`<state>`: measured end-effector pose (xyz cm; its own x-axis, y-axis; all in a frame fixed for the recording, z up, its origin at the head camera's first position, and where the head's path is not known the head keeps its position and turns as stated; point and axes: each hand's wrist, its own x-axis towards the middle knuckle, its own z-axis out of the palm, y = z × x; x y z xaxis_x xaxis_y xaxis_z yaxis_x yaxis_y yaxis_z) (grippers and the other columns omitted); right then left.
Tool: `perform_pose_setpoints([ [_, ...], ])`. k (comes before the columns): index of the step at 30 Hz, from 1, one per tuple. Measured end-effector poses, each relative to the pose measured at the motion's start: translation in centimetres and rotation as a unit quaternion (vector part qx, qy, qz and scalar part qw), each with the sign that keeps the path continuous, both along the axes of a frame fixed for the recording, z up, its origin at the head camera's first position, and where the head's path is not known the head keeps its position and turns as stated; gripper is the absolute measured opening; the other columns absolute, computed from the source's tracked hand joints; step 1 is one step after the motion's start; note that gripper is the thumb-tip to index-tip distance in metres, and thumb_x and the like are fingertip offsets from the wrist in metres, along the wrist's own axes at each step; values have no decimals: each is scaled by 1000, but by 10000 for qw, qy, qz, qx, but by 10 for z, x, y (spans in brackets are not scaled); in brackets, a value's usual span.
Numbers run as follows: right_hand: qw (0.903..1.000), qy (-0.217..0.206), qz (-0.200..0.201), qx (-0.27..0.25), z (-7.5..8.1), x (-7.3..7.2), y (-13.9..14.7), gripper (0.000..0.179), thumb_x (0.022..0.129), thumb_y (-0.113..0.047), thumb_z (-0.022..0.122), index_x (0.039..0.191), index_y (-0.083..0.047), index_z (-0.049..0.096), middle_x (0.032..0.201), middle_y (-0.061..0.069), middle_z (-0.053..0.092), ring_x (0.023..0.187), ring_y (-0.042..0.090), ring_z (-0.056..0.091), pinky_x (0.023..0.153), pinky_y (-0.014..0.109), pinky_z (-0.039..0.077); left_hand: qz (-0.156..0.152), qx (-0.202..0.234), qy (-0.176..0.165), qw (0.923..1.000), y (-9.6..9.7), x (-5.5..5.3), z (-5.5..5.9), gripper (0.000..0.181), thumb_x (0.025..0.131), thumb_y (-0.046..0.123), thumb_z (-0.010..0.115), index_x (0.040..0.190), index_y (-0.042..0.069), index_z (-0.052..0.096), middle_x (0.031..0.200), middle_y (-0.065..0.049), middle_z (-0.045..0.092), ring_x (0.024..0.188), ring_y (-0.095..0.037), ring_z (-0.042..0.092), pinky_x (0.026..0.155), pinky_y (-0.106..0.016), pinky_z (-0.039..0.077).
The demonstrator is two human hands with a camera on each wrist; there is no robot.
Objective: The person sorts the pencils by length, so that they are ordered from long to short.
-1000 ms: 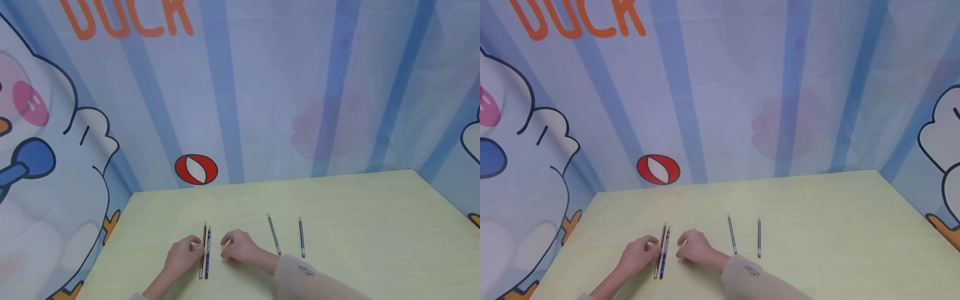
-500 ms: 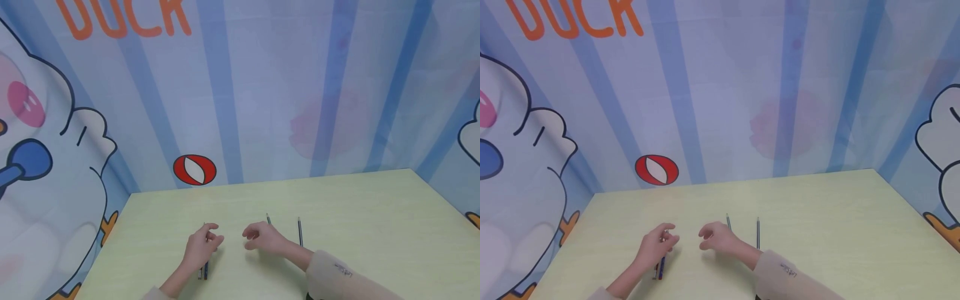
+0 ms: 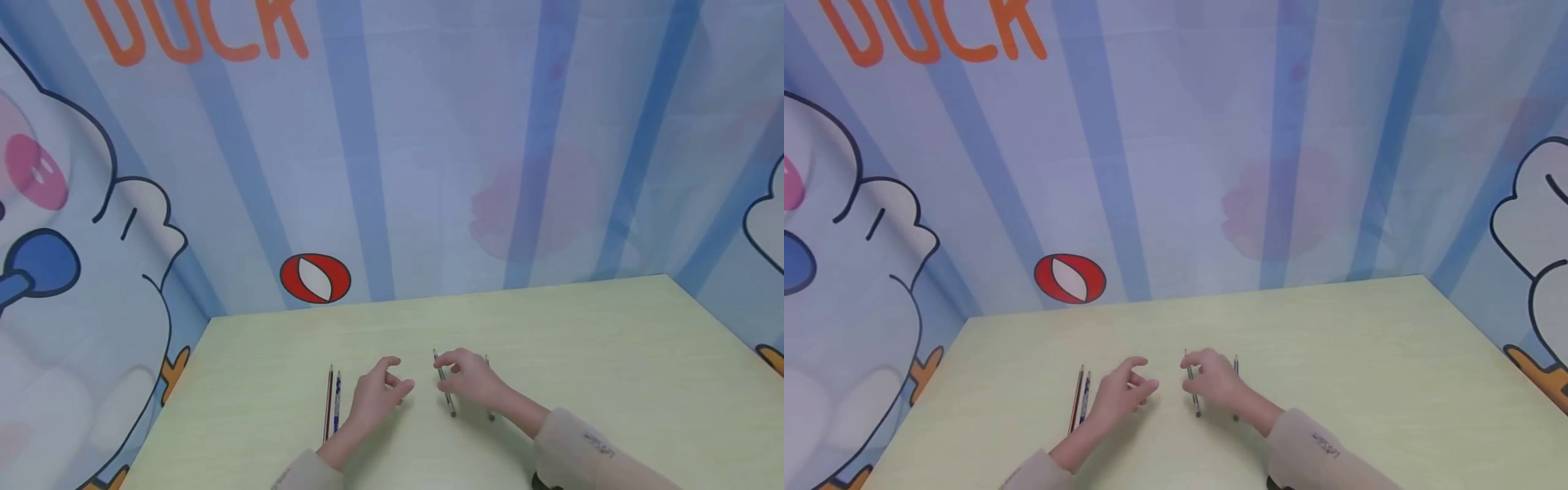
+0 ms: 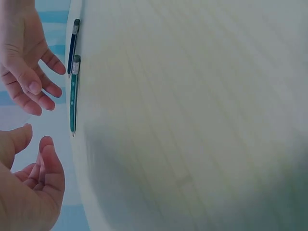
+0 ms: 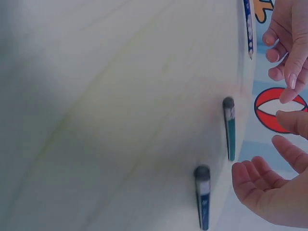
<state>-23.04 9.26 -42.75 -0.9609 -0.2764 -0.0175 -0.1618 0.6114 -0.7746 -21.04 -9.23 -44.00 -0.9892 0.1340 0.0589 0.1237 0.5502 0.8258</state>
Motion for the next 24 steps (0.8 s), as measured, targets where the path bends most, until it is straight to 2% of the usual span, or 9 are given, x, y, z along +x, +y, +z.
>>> perform_pose_setpoints([
  [7, 9962, 477, -481, 541, -3, -5, 22, 32, 72, -8, 65, 104, -5, 61, 104, 12, 57, 87, 23, 56, 68, 32, 47, 39, -107, -201, 9997, 26, -6, -3, 42, 80, 25, 63, 113, 3, 51, 70, -2, 61, 55, -8, 55, 51, -23, 39],
  [12, 9927, 577, -708, 792, -5, -8, 36, 38, 71, -9, 66, 108, -2, 58, 102, 16, 56, 85, 24, 56, 67, 32, 48, 23, -226, -154, 9996, 40, -8, -3, 35, 78, 23, 64, 105, 3, 54, 69, -3, 62, 53, -8, 55, 51, -22, 40],
  [17, 9883, 648, -871, 1071, -9, -11, 45, 43, 70, -10, 69, 110, 0, 56, 97, 16, 57, 86, 25, 56, 66, 31, 47, 183, -611, -105, 9979, 53, -11, -4, 30, 77, 25, 66, 99, 6, 57, 69, -2, 62, 56, -8, 53, 51, -21, 39],
  [24, 9895, 468, -984, 947, -14, -10, 52, 44, 71, -7, 67, 110, 6, 53, 76, 8, 57, 62, 13, 50, 53, 25, 41, 515, -1177, -126, 9916, 66, -16, -9, 31, 75, 28, 67, 97, 8, 58, 66, 0, 62, 53, -8, 49, 47, -20, 35],
])
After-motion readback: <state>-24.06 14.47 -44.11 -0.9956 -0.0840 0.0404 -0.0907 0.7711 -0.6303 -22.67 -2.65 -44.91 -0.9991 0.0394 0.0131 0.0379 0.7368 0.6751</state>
